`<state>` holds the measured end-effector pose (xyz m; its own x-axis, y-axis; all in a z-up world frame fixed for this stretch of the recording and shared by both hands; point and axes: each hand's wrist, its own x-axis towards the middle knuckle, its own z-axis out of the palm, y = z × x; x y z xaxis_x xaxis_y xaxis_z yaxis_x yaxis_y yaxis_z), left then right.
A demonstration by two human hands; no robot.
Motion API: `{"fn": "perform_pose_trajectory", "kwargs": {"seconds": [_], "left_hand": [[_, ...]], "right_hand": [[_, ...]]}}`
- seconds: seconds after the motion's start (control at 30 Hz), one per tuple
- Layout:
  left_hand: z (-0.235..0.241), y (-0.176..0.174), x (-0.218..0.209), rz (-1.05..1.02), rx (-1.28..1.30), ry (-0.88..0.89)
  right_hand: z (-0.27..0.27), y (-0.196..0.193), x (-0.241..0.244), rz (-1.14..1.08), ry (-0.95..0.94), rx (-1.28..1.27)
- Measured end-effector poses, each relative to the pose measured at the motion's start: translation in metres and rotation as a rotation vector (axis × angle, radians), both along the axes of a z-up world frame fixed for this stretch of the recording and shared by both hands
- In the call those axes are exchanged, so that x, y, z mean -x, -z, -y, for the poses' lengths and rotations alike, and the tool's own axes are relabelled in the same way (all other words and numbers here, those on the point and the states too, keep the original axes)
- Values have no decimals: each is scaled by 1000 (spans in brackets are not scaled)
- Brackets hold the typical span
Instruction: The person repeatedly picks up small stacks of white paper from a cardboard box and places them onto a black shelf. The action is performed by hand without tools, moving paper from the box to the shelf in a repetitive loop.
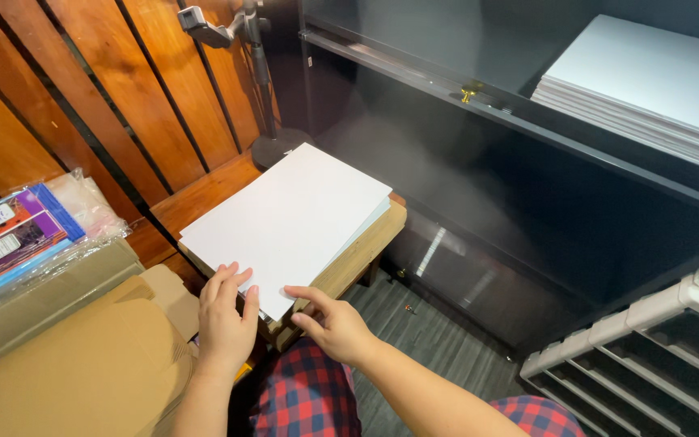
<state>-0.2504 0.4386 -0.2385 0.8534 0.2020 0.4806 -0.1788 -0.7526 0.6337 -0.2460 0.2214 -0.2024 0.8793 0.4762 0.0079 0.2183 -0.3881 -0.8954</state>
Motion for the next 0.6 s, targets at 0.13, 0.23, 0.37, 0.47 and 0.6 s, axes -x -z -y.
{"fn": "perform_pose_trajectory", "kwargs": {"seconds": [0.13,0.23,0.37,0.47,0.6], "left_hand": [[0,8,-4,38,-46,-1],[0,12,-5,42,-52,3],[-1,16,-7,54,-73,-9],[-1,19,-8,48,-67,-8],[-2,24,-9,98,-72,-2]], "right_hand": [[-1,9,0,59,-16,104],[-2,13,1,81,-9,109],[-5,11,2,110,26,136],[-11,19,6,166,90,41],[-28,18,16,63,219,-313]]}}
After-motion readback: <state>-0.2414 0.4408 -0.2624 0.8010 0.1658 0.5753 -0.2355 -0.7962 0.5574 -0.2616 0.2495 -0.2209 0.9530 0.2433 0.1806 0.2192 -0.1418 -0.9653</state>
